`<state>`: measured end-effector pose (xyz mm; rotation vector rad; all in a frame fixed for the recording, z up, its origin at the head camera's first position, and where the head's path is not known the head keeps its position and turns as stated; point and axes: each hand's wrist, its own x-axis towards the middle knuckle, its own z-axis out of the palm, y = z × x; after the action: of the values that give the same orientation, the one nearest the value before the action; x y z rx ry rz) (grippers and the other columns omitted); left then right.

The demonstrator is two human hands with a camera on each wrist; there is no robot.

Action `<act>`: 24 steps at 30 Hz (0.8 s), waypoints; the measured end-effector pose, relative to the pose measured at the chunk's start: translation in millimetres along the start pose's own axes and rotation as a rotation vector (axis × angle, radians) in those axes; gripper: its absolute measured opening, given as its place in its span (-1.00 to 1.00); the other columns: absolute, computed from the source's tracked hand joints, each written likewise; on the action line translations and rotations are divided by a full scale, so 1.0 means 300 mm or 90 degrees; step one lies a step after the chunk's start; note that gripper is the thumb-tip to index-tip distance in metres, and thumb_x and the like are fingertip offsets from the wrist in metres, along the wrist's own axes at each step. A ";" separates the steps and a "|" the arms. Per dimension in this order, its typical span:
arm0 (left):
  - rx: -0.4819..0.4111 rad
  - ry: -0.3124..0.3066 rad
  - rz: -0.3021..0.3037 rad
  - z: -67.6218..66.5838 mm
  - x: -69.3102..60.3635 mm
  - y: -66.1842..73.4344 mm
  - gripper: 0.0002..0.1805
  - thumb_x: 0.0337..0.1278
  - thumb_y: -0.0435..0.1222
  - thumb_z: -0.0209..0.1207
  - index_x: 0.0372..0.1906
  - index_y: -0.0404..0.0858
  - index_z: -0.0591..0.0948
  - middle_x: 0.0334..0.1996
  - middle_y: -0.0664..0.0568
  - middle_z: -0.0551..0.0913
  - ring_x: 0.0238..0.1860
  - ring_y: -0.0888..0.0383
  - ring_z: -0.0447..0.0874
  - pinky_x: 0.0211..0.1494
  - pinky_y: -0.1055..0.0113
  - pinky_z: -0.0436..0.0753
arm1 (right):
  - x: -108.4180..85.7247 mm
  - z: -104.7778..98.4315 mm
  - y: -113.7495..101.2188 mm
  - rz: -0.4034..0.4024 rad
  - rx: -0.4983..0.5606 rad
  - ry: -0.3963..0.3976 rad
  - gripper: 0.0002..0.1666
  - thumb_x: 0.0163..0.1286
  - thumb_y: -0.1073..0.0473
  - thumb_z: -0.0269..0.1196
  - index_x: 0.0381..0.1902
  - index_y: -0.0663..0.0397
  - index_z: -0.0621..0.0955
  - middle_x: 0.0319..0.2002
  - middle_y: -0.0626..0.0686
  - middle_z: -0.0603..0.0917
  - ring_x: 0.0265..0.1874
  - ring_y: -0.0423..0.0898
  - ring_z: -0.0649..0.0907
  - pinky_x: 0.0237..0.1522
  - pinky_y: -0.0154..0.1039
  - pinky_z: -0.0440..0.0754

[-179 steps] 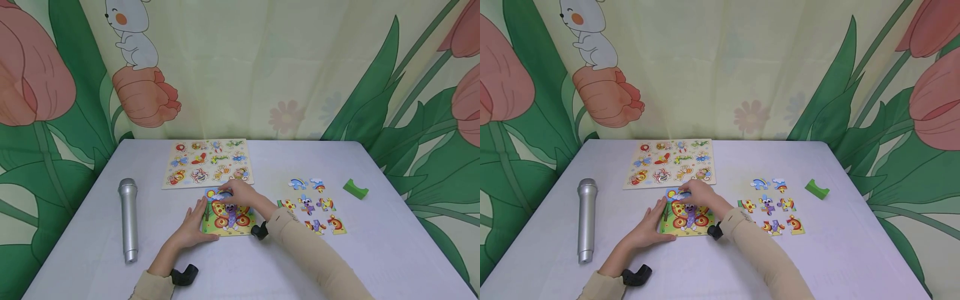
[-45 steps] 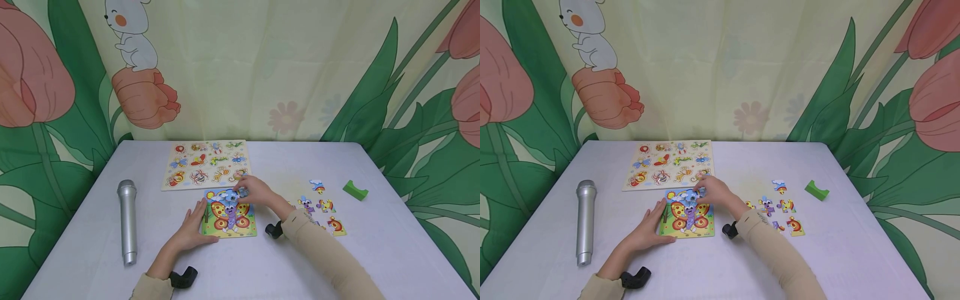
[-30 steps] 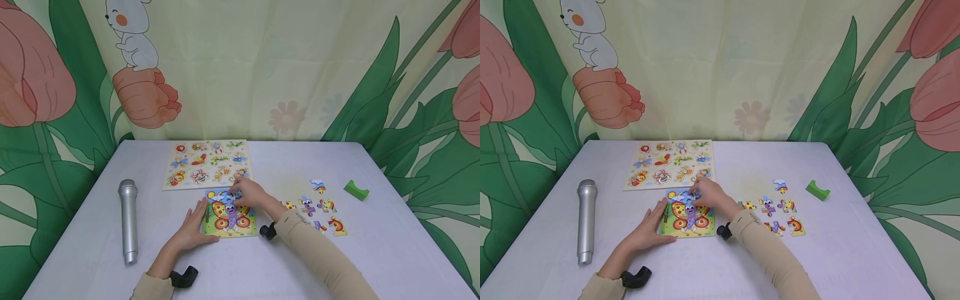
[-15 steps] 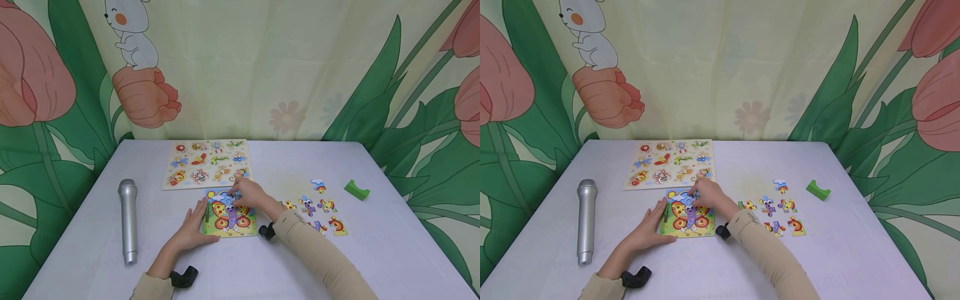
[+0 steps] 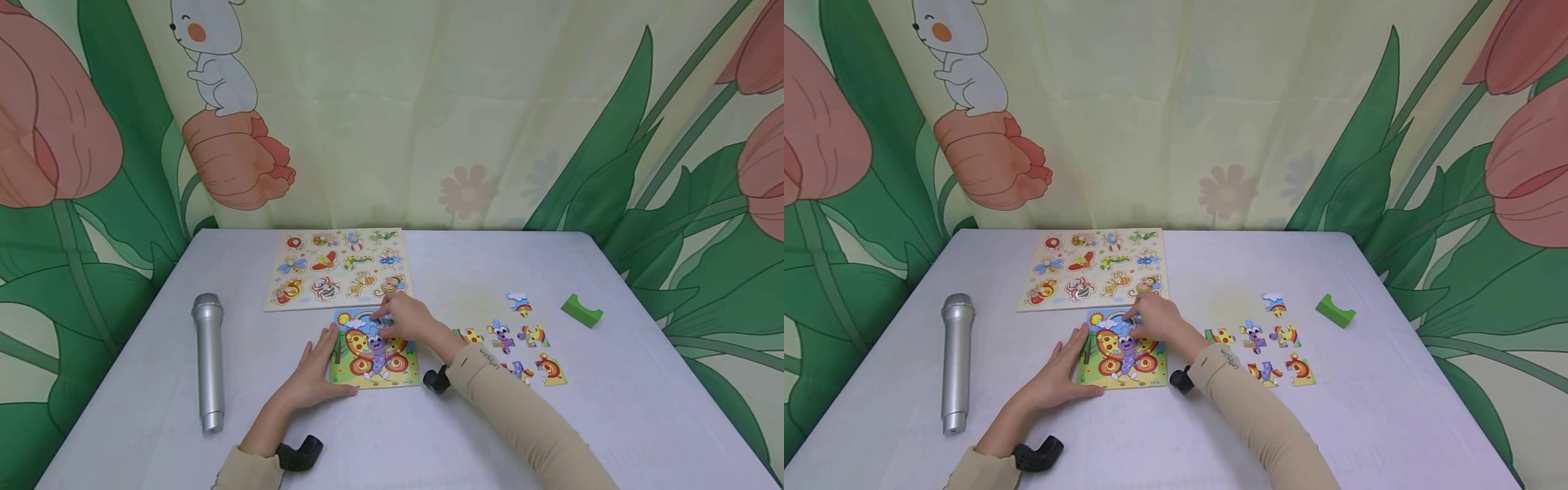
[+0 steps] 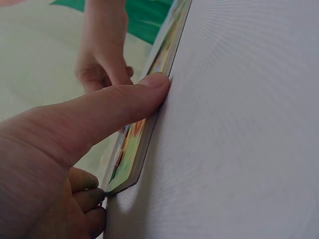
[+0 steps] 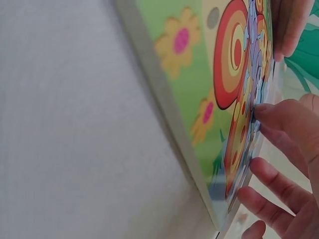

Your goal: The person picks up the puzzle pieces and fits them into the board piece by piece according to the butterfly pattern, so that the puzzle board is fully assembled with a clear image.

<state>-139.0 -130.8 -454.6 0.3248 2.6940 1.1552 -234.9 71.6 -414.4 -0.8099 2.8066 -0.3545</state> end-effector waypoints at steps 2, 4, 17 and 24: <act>0.001 0.000 -0.001 0.000 0.000 0.000 0.28 -0.35 0.01 0.44 0.41 -0.36 -0.11 0.42 -0.21 -0.14 0.42 -0.07 -0.30 0.39 -0.02 -0.33 | -0.001 0.000 0.001 -0.003 0.007 0.002 -0.61 0.05 -0.04 0.38 -0.10 -0.22 0.68 -0.10 -0.06 0.50 -0.20 -0.16 0.42 -0.29 -0.33 0.43; -0.001 0.001 -0.002 0.000 -0.001 0.002 0.28 -0.35 0.01 0.44 0.41 -0.36 -0.11 0.41 -0.22 -0.14 0.42 -0.08 -0.30 0.39 -0.02 -0.33 | -0.002 0.000 0.002 -0.007 0.012 0.003 -0.62 0.05 -0.03 0.38 -0.10 -0.21 0.69 -0.10 -0.06 0.51 -0.20 -0.15 0.42 -0.28 -0.33 0.44; -0.004 -0.002 0.003 0.000 -0.005 0.007 0.27 -0.34 -0.02 0.44 0.41 -0.36 -0.11 0.41 -0.21 -0.12 0.42 -0.07 -0.29 0.39 -0.01 -0.33 | -0.005 -0.013 0.033 -0.020 0.124 0.034 -0.57 0.08 0.01 0.36 -0.05 -0.09 0.66 -0.15 -0.09 0.59 -0.29 -0.19 0.47 -0.30 -0.33 0.46; -0.002 0.004 0.004 -0.002 -0.006 0.009 0.27 -0.36 -0.03 0.45 0.41 -0.36 -0.10 0.41 -0.21 -0.11 0.42 -0.07 -0.28 0.39 0.00 -0.32 | -0.023 -0.045 0.065 -0.019 0.238 0.087 -0.56 0.09 0.07 0.37 -0.03 0.00 0.64 -0.09 -0.03 0.62 -0.23 -0.05 0.52 -0.28 -0.28 0.49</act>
<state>-137.2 -129.7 -452.0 0.3303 2.6977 1.1645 -242.2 93.8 -406.2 -0.7638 2.7204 -0.9367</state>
